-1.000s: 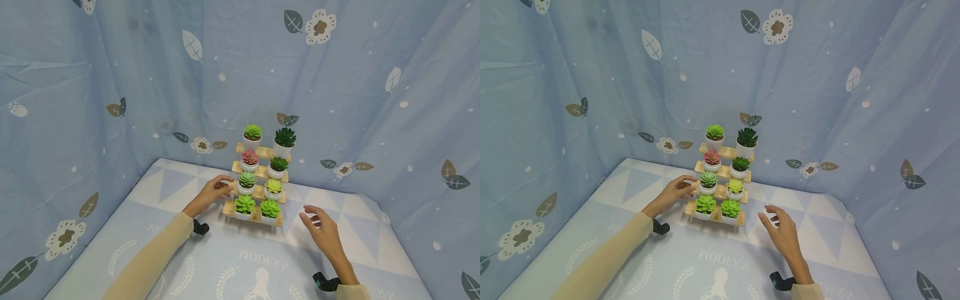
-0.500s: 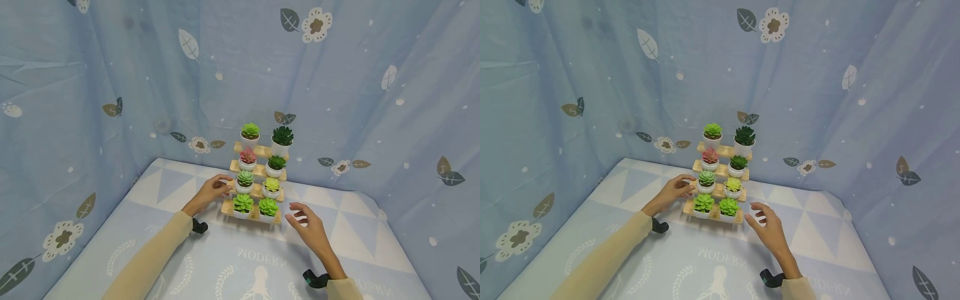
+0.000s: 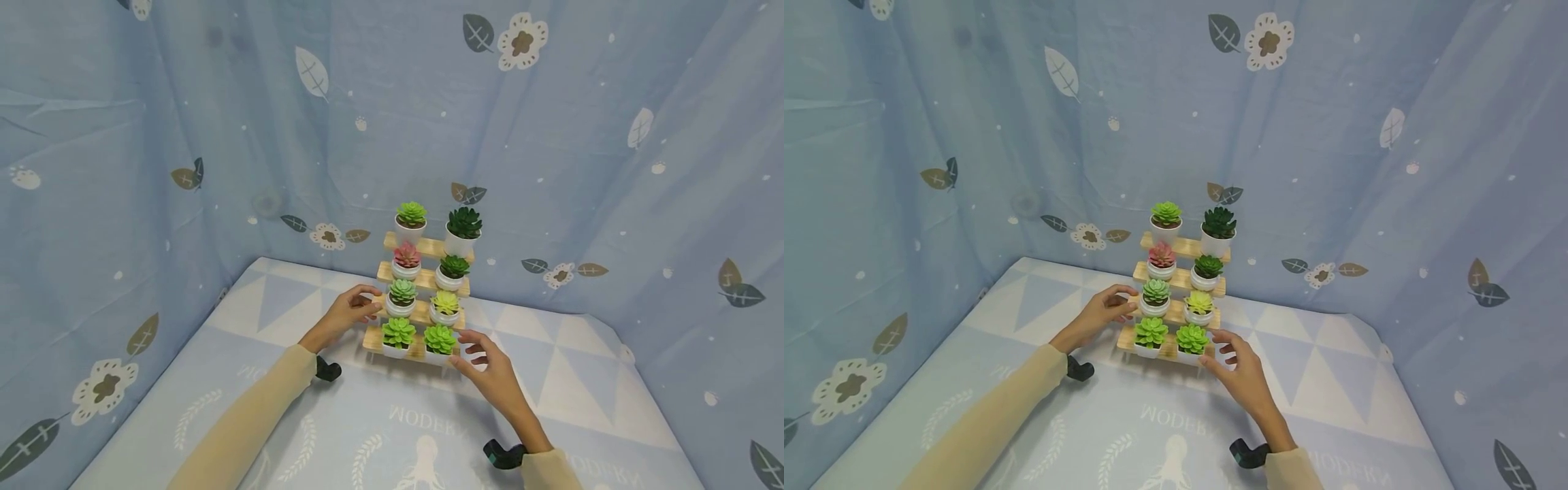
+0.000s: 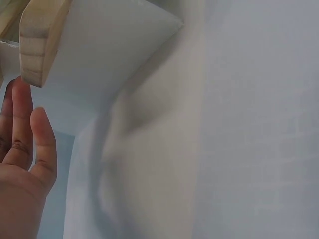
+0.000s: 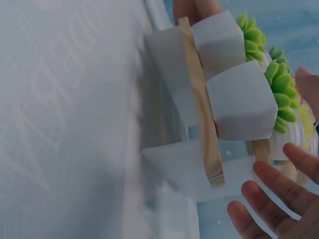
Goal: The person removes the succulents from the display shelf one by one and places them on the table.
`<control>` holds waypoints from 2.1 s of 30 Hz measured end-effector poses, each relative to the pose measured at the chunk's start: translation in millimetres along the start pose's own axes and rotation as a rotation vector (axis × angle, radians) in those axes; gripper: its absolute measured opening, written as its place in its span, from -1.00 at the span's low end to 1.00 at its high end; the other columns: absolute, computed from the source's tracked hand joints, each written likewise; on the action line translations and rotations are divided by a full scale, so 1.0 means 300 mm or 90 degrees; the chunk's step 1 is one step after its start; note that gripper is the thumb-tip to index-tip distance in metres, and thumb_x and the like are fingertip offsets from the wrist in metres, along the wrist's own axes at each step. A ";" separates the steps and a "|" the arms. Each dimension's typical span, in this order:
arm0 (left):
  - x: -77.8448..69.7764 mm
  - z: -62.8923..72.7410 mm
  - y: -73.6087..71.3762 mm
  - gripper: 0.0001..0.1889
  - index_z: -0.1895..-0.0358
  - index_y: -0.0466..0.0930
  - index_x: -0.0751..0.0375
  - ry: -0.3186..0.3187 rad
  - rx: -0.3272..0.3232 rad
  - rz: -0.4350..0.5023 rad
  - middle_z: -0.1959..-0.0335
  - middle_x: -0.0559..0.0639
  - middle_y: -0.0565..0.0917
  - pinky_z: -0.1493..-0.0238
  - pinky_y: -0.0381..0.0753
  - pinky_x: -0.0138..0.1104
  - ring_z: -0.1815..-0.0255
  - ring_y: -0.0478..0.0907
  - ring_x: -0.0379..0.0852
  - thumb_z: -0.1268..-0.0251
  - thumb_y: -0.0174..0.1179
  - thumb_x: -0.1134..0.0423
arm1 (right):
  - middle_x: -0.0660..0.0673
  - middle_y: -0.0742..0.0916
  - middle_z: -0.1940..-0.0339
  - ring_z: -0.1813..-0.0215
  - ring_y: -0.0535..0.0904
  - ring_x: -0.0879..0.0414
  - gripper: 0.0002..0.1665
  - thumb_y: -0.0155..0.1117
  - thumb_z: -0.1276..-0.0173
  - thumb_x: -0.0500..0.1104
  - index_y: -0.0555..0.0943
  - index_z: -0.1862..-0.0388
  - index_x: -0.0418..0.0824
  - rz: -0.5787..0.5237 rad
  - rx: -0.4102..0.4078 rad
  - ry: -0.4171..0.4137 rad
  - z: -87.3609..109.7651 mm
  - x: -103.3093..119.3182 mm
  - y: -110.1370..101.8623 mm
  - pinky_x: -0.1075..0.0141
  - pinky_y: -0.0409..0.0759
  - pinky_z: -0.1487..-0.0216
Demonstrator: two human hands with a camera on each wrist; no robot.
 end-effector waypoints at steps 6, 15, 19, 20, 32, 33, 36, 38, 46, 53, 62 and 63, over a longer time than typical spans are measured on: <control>0.002 0.002 0.004 -0.53 -0.34 0.50 0.08 0.003 0.003 0.016 0.05 0.19 0.64 -0.09 0.60 0.15 -0.02 0.66 0.28 -0.49 0.30 0.03 | 0.03 0.65 -0.23 -0.12 0.61 -0.05 -0.24 0.53 -0.29 0.19 0.51 -0.39 0.01 -0.001 0.008 0.004 -0.005 0.007 0.015 0.03 0.63 -0.05; 0.003 0.001 0.005 -0.49 -0.41 0.42 0.18 0.011 0.006 0.015 0.05 0.20 0.66 -0.01 0.66 -0.02 0.00 0.66 0.28 -0.53 0.26 0.09 | 0.00 0.64 -0.26 -0.10 0.61 -0.01 -0.18 0.54 -0.27 0.21 0.48 -0.43 0.00 0.004 0.019 0.003 -0.017 0.012 0.034 0.04 0.61 -0.04; 0.006 0.000 0.009 -0.50 -0.40 0.44 0.13 0.015 0.010 0.014 0.05 0.21 0.66 0.02 0.67 -0.09 0.03 0.67 0.21 -0.52 0.26 0.06 | -0.06 0.64 -0.28 -0.08 0.61 0.03 -0.15 0.54 -0.28 0.19 0.47 -0.46 -0.07 0.008 0.018 0.000 -0.019 0.004 0.044 0.07 0.63 -0.03; 0.007 0.000 0.010 -0.51 -0.39 0.45 0.11 0.015 0.010 0.014 0.05 0.21 0.67 0.03 0.68 -0.09 0.04 0.68 0.20 -0.51 0.27 0.06 | -0.06 0.64 -0.27 -0.07 0.61 0.04 -0.13 0.54 -0.28 0.20 0.47 -0.46 -0.08 0.009 0.018 0.000 -0.019 0.002 0.047 0.08 0.63 -0.02; 0.019 0.005 0.010 -0.52 -0.36 0.47 0.00 0.003 0.008 0.015 0.02 0.30 0.66 0.01 0.67 -0.04 0.06 0.69 0.19 -0.49 0.28 -0.02 | 0.02 0.67 0.12 0.01 0.61 0.12 -0.13 0.56 -0.25 0.19 0.47 -0.45 -0.07 0.005 0.018 0.015 -0.024 -0.007 0.062 0.09 0.64 -0.02; 0.021 0.005 0.010 -0.52 -0.36 0.47 -0.02 0.000 0.008 0.015 0.01 0.32 0.66 -0.01 0.66 -0.02 0.04 0.68 0.22 -0.49 0.28 -0.02 | 0.02 0.67 0.14 0.01 0.61 0.12 -0.13 0.56 -0.25 0.19 0.47 -0.45 -0.07 0.006 0.019 0.016 -0.024 -0.008 0.063 0.09 0.64 -0.02; 0.025 0.005 0.009 -0.51 -0.37 0.46 -0.01 -0.004 0.010 0.017 -0.03 0.38 0.64 -0.05 0.63 0.04 0.00 0.66 0.28 -0.49 0.27 -0.03 | 0.02 0.67 0.13 0.01 0.60 0.12 -0.12 0.56 -0.25 0.20 0.47 -0.46 -0.09 0.008 0.020 0.021 -0.027 -0.011 0.067 0.09 0.63 -0.02; 0.027 0.004 0.009 -0.50 -0.37 0.46 -0.01 -0.008 0.011 0.021 -0.04 0.39 0.63 -0.06 0.63 0.05 -0.01 0.65 0.29 -0.48 0.28 -0.04 | 0.01 0.67 0.12 0.01 0.60 0.12 -0.11 0.55 -0.25 0.20 0.48 -0.46 -0.10 0.010 0.020 0.026 -0.029 -0.012 0.069 0.09 0.63 -0.02; 0.024 0.007 0.008 -0.54 -0.33 0.50 -0.08 -0.011 0.008 0.033 0.00 0.29 0.66 -0.02 0.65 0.01 0.04 0.68 0.18 -0.46 0.30 -0.03 | -0.01 0.68 0.11 0.00 0.60 0.10 -0.14 0.55 -0.26 0.19 0.49 -0.45 -0.10 -0.001 0.027 0.041 -0.032 -0.009 0.072 0.07 0.61 -0.03; 0.022 0.008 0.007 -0.54 -0.34 0.49 -0.08 -0.009 0.009 0.030 0.02 0.25 0.66 0.01 0.67 -0.04 0.06 0.69 0.14 -0.47 0.30 -0.04 | 0.00 0.68 0.12 0.05 0.60 0.10 -0.20 0.59 -0.23 0.17 0.54 -0.37 -0.06 -0.011 0.017 0.046 -0.032 -0.017 0.069 0.12 0.61 -0.01; 0.023 0.006 0.007 -0.53 -0.36 0.48 -0.03 -0.004 0.007 0.024 0.00 0.30 0.65 -0.01 0.65 0.01 0.03 0.67 0.21 -0.49 0.28 -0.01 | 0.01 0.67 0.02 0.03 0.59 0.10 -0.19 0.58 -0.20 0.23 0.54 -0.39 0.06 -0.027 0.021 0.060 -0.025 -0.025 0.057 0.18 0.64 0.01; 0.023 0.006 0.007 -0.53 -0.36 0.48 -0.03 -0.004 0.006 0.023 0.01 0.29 0.66 -0.01 0.65 0.02 0.04 0.68 0.21 -0.49 0.28 -0.01 | 0.01 0.67 0.00 0.02 0.59 0.09 -0.18 0.58 -0.20 0.23 0.54 -0.40 0.06 -0.030 0.023 0.060 -0.022 -0.025 0.054 0.17 0.64 0.01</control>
Point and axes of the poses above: each hand's wrist, its own z-axis away from the middle knuckle, its own y-axis out of the palm, x = y × z, the point moved 5 cm from there along -z, towards the middle knuckle
